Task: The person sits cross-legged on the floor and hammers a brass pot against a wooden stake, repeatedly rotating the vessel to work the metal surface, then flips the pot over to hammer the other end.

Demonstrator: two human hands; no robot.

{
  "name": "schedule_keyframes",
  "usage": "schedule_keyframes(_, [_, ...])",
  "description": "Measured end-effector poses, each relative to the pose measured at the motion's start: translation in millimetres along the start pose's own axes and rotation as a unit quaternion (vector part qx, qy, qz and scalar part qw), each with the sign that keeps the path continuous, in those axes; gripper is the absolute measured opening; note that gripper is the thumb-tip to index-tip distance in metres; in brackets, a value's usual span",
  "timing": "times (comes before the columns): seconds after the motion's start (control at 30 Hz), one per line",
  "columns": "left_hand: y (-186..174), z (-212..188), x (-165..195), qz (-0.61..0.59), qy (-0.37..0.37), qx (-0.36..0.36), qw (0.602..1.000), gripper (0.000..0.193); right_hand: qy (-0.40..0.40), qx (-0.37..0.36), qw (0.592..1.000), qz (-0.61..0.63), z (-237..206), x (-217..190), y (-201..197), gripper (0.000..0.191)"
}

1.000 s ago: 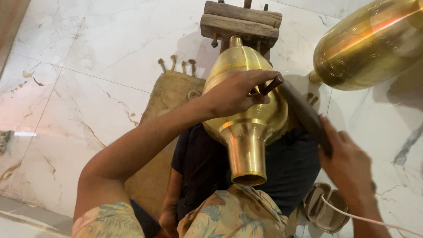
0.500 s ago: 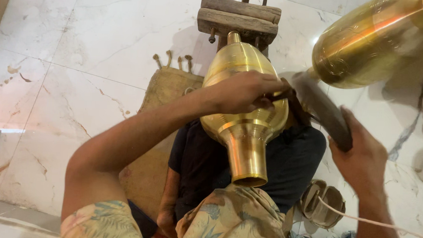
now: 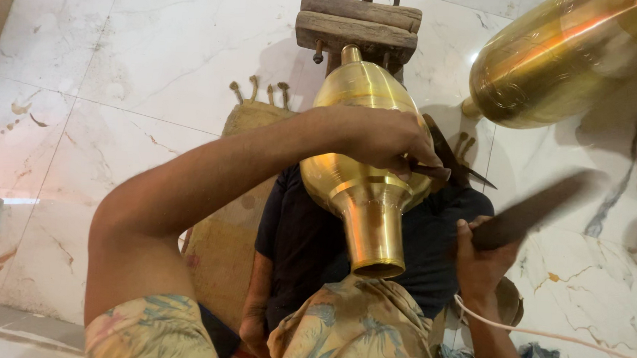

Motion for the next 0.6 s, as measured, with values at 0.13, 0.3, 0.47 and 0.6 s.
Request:
schedule_keyframes(0.13, [-5, -7, -1, -0.005, 0.006, 0.049, 0.999, 0.043, -0.003, -0.046, 0.980, -0.195, 8, 7, -8, 0.032])
schedule_keyframes(0.3, [-8, -15, 0, -0.014, -0.006, 0.076, 0.997, 0.045, 0.005, -0.063, 0.970, -0.235, 20, -13, -15, 0.073])
schedule_keyframes(0.47, [-18, -23, -2, -0.041, -0.085, 0.113, 0.989, 0.046, -0.044, -0.118, 0.939, -0.319, 16, -33, 3, 0.078])
schedule_keyframes(0.6, [-19, -29, -9, -0.053, -0.138, 0.133, 0.980, 0.060, 0.001, -0.180, 0.887, -0.425, 8, -19, 15, 0.088])
Point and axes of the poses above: each hand's wrist, its own z-axis towards the middle knuckle, its own y-axis out of the palm, x = y × z, the point moved 7 cm from there along z, towards the middle knuckle, and after that the axes turned 2 degrees about y, right-handed, at the moved point
